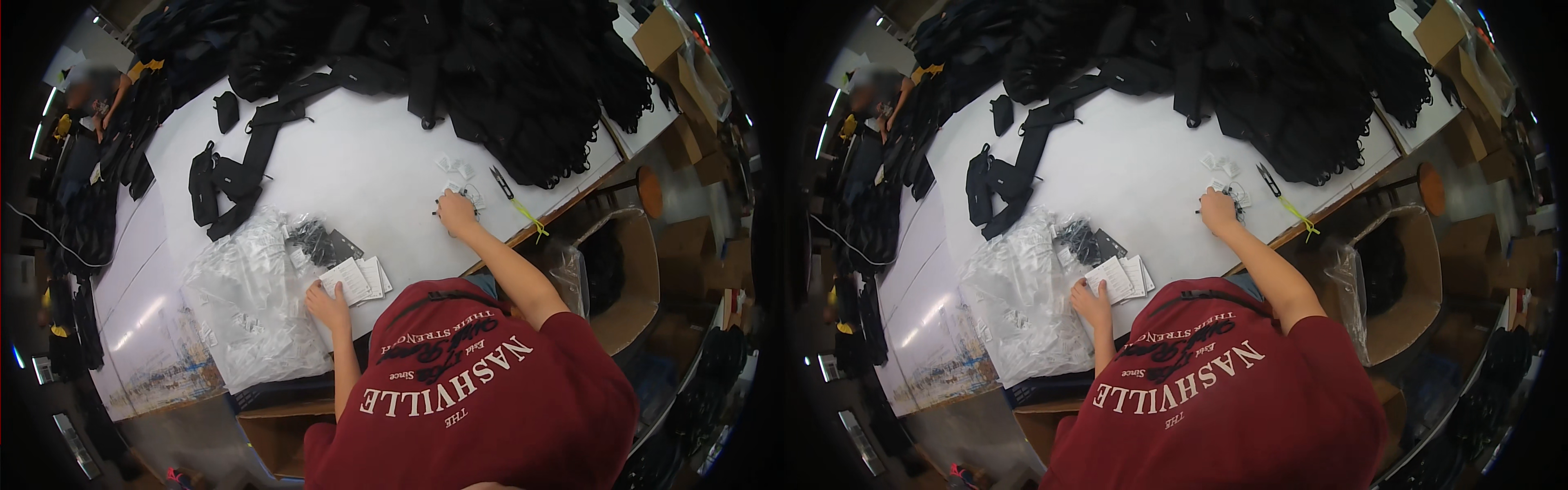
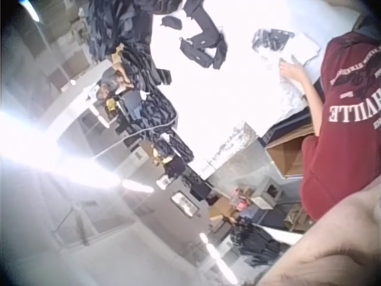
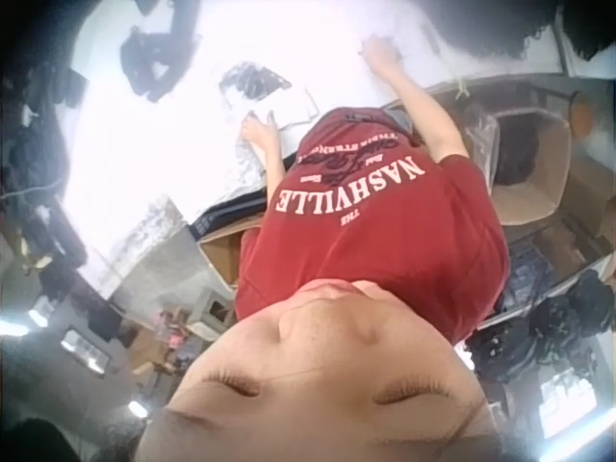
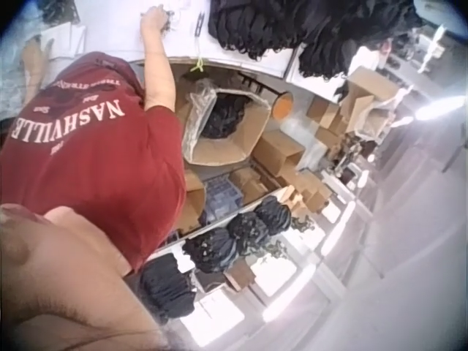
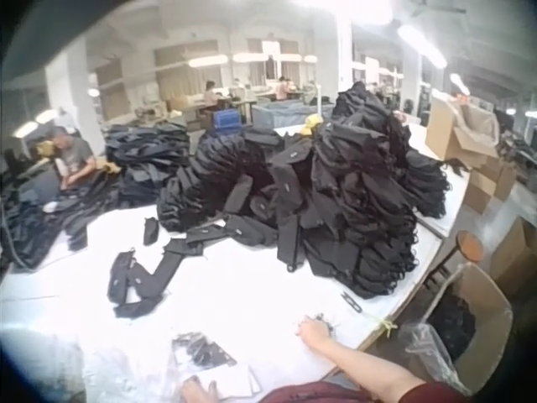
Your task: Packing small black pouches into plastic bags and organizing them on a table.
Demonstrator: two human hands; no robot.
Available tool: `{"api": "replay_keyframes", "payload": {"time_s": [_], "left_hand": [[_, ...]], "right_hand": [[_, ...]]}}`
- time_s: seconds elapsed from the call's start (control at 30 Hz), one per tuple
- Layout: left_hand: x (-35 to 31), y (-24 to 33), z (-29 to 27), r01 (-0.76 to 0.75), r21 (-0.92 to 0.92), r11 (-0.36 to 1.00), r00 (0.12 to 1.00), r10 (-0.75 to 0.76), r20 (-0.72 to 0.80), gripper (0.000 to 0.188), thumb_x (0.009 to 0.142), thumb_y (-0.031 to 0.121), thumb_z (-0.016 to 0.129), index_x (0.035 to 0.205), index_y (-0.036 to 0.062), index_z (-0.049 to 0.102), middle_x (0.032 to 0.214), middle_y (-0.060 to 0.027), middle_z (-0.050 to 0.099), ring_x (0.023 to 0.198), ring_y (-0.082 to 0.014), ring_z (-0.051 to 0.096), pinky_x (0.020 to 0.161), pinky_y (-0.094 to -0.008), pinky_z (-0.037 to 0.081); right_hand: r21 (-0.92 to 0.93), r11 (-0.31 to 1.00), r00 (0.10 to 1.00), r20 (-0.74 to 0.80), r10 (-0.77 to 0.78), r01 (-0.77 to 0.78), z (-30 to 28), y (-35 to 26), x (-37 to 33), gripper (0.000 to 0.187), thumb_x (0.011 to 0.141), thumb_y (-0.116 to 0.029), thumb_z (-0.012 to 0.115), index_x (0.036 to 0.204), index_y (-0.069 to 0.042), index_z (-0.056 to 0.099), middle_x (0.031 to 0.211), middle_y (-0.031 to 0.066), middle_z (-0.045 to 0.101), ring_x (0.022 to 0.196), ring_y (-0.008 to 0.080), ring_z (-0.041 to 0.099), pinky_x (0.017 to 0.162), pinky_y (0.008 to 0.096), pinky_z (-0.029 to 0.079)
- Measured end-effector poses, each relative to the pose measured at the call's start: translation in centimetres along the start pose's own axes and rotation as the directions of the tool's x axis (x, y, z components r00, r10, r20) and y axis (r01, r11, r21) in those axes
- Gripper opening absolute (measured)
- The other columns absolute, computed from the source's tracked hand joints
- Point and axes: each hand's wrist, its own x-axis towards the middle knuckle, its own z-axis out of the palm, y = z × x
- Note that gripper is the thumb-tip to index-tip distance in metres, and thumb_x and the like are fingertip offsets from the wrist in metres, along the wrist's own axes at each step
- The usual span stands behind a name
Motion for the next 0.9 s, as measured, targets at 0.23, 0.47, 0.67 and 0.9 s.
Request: {"api": "replay_keyframes", "payload": {"time_s": [0.23, 0.47, 0.67, 0.9], "left_hand": [[-0.4, -0.2, 0.3, 0.043, 0.015, 0.999, 0.996, -0.041, -0.081, 0.065, 0.071, 0.036, 0.070, 0.119, -0.0013, 0.045, 0.113, -0.0164, 0.048, 0.108, -0.0346, 0.042, 0.092, -0.0436, 0.032], [-0.7, 0.2, 0.3, 0.026, 0.096, 0.995, 1.000, -0.027, 0.002, 0.071, 0.071, 0.037, 0.070, 0.125, -0.0004, 0.043, 0.119, -0.0167, 0.045, 0.111, -0.0354, 0.040, 0.093, -0.0450, 0.032], [-1.5, 0.1, 0.9, 0.024, 0.047, 0.999, 0.999, -0.022, -0.034, 0.065, 0.076, 0.029, 0.067, 0.129, 0.0017, 0.041, 0.121, -0.0168, 0.045, 0.112, -0.0348, 0.040, 0.095, -0.0449, 0.030], [-1.1, 2.0, 0.0, 0.023, 0.007, 1.000, 0.995, -0.022, -0.100, 0.056, 0.074, 0.022, 0.068, 0.121, 0.0016, 0.044, 0.121, -0.0167, 0.045, 0.113, -0.0349, 0.040, 0.095, -0.0443, 0.030]], "right_hand": [[0.219, 0.975, 0.999, -0.036, 0.027, -0.018, -3.4, -0.9, 0.5, 0.013, 0.076, -0.015, 0.063, 0.082, -0.004, 0.060, 0.090, 0.0123, 0.054, 0.083, 0.0277, 0.059, 0.067, 0.0398, 0.049], [0.124, 0.990, 0.998, -0.003, -0.060, 0.060, 0.4, 1.0, 0.2, 0.011, 0.076, -0.017, 0.064, 0.078, -0.009, 0.058, 0.084, 0.0078, 0.054, 0.077, 0.0272, 0.059, 0.066, 0.0394, 0.047], [0.138, 0.982, 0.991, -0.049, -0.123, 0.128, -1.2, 0.1, 0.7, 0.010, 0.076, -0.016, 0.064, 0.078, -0.008, 0.057, 0.084, 0.0074, 0.053, 0.076, 0.0263, 0.059, 0.065, 0.0385, 0.047], [0.224, 0.969, 0.992, 0.037, -0.118, 0.106, -0.4, 0.3, 0.9, 0.009, 0.078, -0.014, 0.062, 0.078, -0.007, 0.056, 0.086, 0.0081, 0.053, 0.076, 0.0270, 0.059, 0.065, 0.0389, 0.047]]}}
